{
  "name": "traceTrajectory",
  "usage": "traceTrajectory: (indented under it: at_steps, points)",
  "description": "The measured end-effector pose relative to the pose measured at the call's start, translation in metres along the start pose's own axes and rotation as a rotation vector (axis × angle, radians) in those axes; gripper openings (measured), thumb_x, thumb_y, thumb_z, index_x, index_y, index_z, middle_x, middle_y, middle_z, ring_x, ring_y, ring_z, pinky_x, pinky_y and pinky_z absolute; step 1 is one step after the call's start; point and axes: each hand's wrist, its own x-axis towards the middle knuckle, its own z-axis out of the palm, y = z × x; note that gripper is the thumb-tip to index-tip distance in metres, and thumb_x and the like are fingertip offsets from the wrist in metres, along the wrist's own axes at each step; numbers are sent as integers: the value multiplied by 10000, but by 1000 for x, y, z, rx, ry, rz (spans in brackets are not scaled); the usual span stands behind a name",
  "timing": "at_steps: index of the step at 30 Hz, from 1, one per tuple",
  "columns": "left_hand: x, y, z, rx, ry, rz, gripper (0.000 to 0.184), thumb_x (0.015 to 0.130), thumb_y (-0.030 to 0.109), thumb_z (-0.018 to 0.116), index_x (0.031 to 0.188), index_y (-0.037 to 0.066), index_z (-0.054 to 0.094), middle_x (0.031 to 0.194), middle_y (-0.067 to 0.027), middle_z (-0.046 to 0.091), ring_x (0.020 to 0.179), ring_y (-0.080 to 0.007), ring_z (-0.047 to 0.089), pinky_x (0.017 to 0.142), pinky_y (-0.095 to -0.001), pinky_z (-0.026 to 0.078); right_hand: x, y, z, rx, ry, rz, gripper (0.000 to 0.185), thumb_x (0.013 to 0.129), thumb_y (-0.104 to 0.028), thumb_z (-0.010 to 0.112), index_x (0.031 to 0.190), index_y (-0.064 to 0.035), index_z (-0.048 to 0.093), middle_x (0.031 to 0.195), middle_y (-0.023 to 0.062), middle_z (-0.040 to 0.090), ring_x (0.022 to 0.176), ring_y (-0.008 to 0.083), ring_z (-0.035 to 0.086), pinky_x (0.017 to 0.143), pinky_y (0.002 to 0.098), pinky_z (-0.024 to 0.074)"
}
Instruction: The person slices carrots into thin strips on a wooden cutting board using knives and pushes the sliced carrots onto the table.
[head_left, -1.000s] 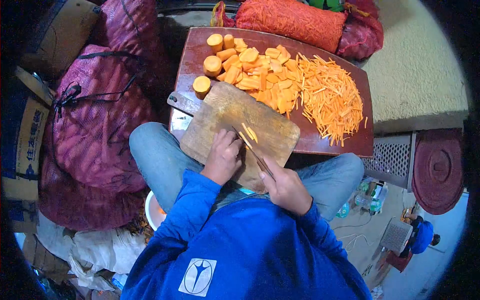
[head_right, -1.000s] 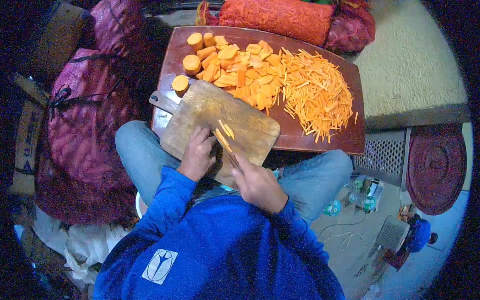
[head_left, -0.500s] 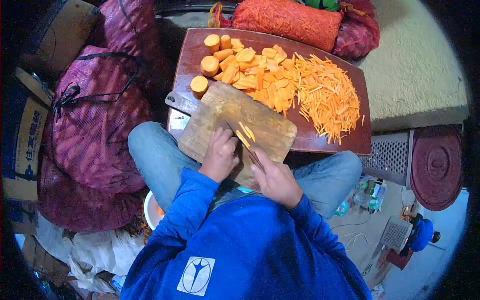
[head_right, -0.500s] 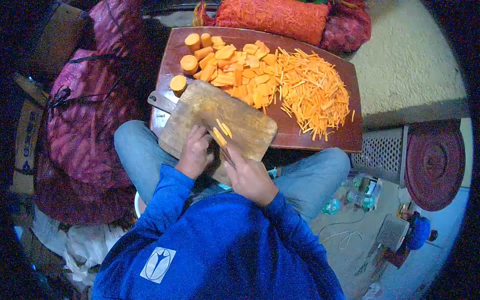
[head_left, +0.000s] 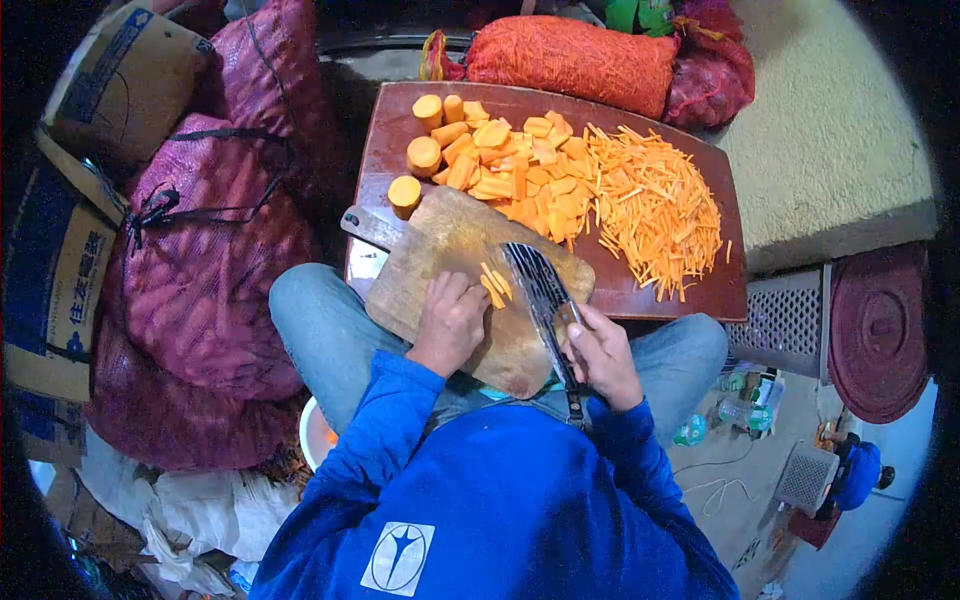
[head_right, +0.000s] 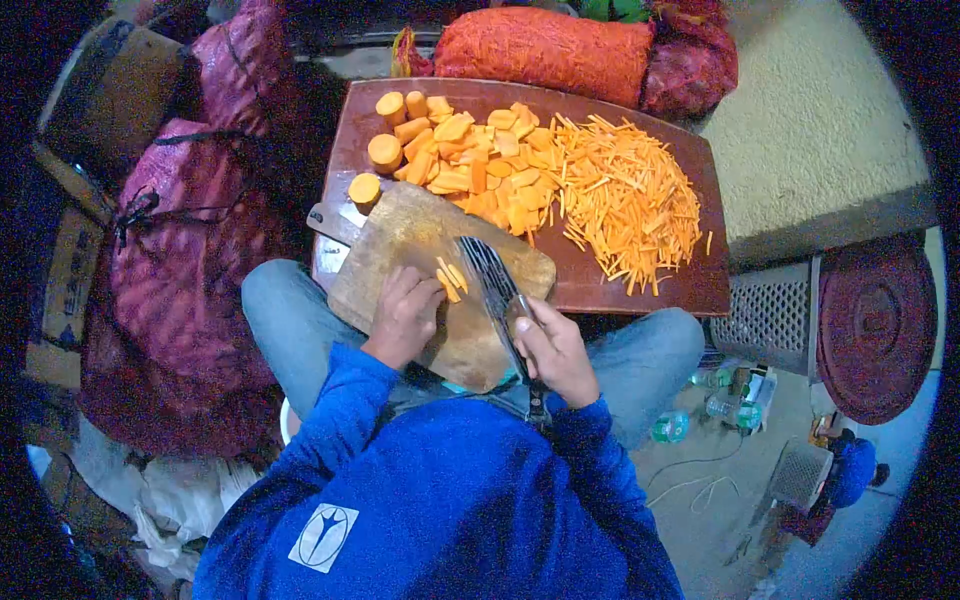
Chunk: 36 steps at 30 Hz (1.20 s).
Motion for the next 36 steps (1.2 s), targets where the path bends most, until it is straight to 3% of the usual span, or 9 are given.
traceTrajectory:
  at_steps: [3,7,16,18,29,34,36]
  points:
    - [3,6,-5,26,-16,-52,242,810,40,757,1044,4,709,950,-139,583,937,-353,568,801,-466,463,7,6,-16,101,-24,33,378,1071,-278,597,1315,10,619,682,-18,564,474,30,427,423,212,315]
    - [5,10,-4,-21,-9,-89,335,806,25,759,1132,-15,695,966,-148,584,937,-361,567,801,-472,467,15,24,-33,189,-85,133,514,1050,-378,613,1411,-13,611,698,-26,577,466,40,429,426,219,323]
    - [1,-3,0,-27,-43,-35,336,815,-11,754,1149,-20,713,956,-148,586,923,-347,570,824,-450,468,17,42,-15,329,-171,227,527,1072,-384,593,1468,-37,578,716,20,623,439,50,462,401,212,346]
    - [1,-4,3,-85,10,0,320,817,-17,750,1136,-17,722,952,-146,599,911,-341,577,815,-452,463,14,42,-15,371,-180,279,527,1053,-353,612,1448,-5,574,699,58,634,410,76,465,379,226,345]
    - [18,14,-1,-167,60,13,325,851,-71,701,1168,0,705,1009,-161,643,946,-369,618,837,-444,511,12,45,-38,702,-235,204,430,1083,-305,560,1420,-38,544,684,74,568,406,98,445,373,235,369]
    - [9,7,6,-117,-25,21,319,842,-25,732,1158,11,711,1034,-150,646,964,-371,608,848,-467,491,6,24,-70,711,-16,15,433,1083,-322,545,1410,-37,542,664,62,541,411,100,450,367,251,371]
    - [9,9,5,4,-67,61,348,799,-31,766,1141,28,747,1036,-147,678,940,-365,616,825,-471,490,1,4,-87,508,254,-61,408,1084,-313,528,1380,-36,567,659,38,556,413,91,453,359,255,362]
